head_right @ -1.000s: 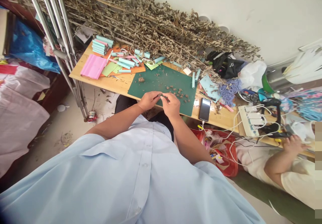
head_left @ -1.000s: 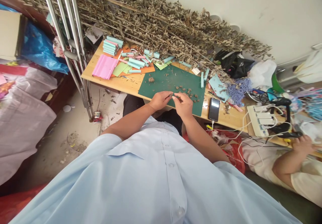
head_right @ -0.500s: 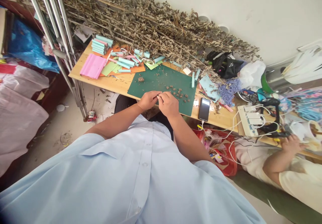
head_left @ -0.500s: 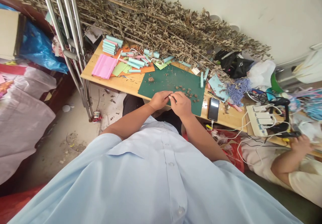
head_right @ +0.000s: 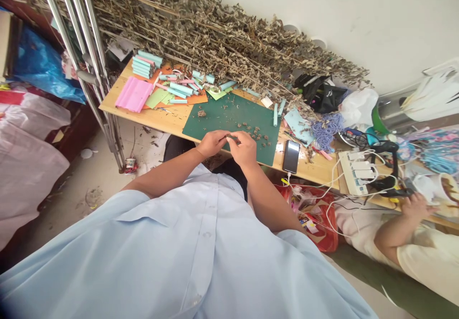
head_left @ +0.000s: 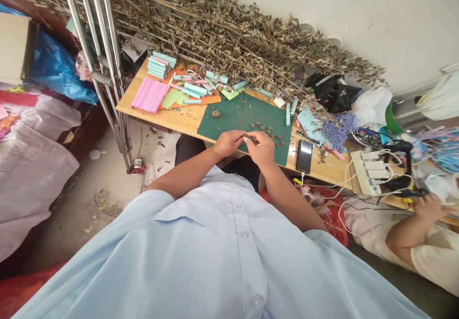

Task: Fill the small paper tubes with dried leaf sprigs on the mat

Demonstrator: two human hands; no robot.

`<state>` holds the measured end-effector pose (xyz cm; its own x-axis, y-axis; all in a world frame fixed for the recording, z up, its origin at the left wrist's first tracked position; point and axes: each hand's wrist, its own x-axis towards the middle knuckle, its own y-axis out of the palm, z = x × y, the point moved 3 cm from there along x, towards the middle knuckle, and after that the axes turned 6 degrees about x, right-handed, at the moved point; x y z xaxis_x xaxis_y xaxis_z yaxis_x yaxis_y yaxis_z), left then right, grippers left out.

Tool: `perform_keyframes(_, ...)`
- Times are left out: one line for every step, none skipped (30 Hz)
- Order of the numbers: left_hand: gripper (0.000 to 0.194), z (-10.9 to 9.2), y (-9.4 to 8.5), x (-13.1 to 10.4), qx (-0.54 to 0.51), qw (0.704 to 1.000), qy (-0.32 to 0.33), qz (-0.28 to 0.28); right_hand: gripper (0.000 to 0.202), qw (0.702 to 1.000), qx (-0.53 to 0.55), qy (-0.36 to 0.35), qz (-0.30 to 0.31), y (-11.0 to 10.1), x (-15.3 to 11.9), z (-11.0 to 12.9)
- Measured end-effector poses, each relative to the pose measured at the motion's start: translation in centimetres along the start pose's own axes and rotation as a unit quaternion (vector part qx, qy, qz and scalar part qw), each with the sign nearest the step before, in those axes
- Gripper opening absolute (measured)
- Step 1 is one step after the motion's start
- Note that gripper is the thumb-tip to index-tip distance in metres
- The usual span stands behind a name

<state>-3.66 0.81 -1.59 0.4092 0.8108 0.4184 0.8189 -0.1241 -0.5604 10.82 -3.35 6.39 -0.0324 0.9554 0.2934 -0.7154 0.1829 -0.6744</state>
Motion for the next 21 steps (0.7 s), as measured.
perform_keyframes(0.03,0.2,0.1,0.0,0.003,1.0,0.0,-0.001,0.019,1.0,0.001,0.008,-0.003,0.1,0.0,0.0)
perform_keyframes(0.03,0.3,0.2,0.0,0.006,1.0,-0.001,-0.001,0.019,1.0,0.002,0.014,-0.006,0.3,-0.1,0.0)
perform_keyframes(0.029,0.5,0.3,-0.1,0.008,1.0,-0.002,-0.001,0.019,1.0,0.003,0.017,-0.008,0.4,-0.1,0.0)
perform_keyframes(0.029,0.6,0.4,-0.1,0.01,1.0,-0.003,-0.001,0.019,1.0,0.004,0.017,-0.011,0.5,0.0,0.1)
perform_keyframes(0.028,0.7,0.4,-0.1,0.01,1.0,-0.005,0.0,0.019,1.0,0.003,0.018,-0.012,0.6,0.0,0.1)
perform_keyframes(0.028,0.8,0.5,-0.1,0.008,1.0,-0.006,0.0,0.018,1.0,0.001,0.019,-0.013,0.7,0.1,0.2)
perform_keyframes(0.028,0.8,0.4,-0.1,0.005,1.0,-0.006,0.001,0.019,1.0,-0.003,0.022,-0.013,0.8,0.2,0.1)
perform_keyframes(0.028,0.8,0.4,-0.1,0.002,1.0,-0.006,0.0,0.019,1.0,-0.006,0.026,-0.012,0.8,0.2,0.1)
perform_keyframes(0.027,0.8,0.4,-0.1,0.0,1.0,-0.006,0.0,0.019,0.999,-0.008,0.031,-0.01,0.8,0.3,0.0)
perform_keyframes(0.026,0.7,0.3,-0.1,-0.002,1.0,-0.007,-0.001,0.019,0.999,-0.008,0.036,-0.008,0.8,0.4,0.0)
perform_keyframes(0.025,0.7,0.3,-0.1,-0.003,1.0,-0.008,-0.001,0.019,0.999,-0.005,0.04,-0.004,0.8,0.5,-0.1)
perform_keyframes(0.025,0.6,0.3,-0.1,-0.002,1.0,-0.009,-0.001,0.018,0.999,-0.001,0.043,0.0,0.8,0.5,-0.1)
perform_keyframes(0.024,0.6,0.3,-0.1,0.0,1.0,-0.011,-0.002,0.017,0.999,0.003,0.046,0.004,0.8,0.6,-0.2)
perform_keyframes(0.025,0.6,0.2,-0.1,0.001,1.0,-0.012,-0.003,0.016,0.999,0.007,0.049,0.007,0.8,0.6,-0.2)
perform_keyframes(0.025,0.6,0.2,-0.1,0.001,1.0,-0.012,-0.004,0.017,0.999,0.012,0.052,0.01,0.8,0.7,-0.2)
perform_keyframes(0.026,0.6,0.2,-0.1,0.0,1.0,-0.012,-0.006,0.017,0.998,0.017,0.055,0.012,0.7,0.7,-0.2)
perform_keyframes(0.027,0.6,0.2,-0.1,-0.001,1.0,-0.01,-0.008,0.018,0.998,0.025,0.061,0.012,0.7,0.8,-0.3)
perform_keyframes(0.027,0.6,0.2,-0.1,-0.002,1.0,-0.007,-0.011,0.018,0.997,0.038,0.072,0.013,0.7,0.9,-0.5)
perform_keyframes(0.028,0.6,0.2,-0.1,-0.004,1.0,-0.004,-0.012,0.019,0.994,0.058,0.089,0.015,0.6,1.0,-0.7)
perform_keyframes(0.028,0.6,0.3,-0.1,-0.004,1.0,-0.001,-0.012,0.019,0.99,0.083,0.113,0.017,0.7,1.1,-0.9)
perform_keyframes(0.029,0.6,0.3,-0.1,-0.004,1.0,0.001,-0.012,0.02,0.983,0.114,0.143,0.022,0.7,1.2,-1.2)
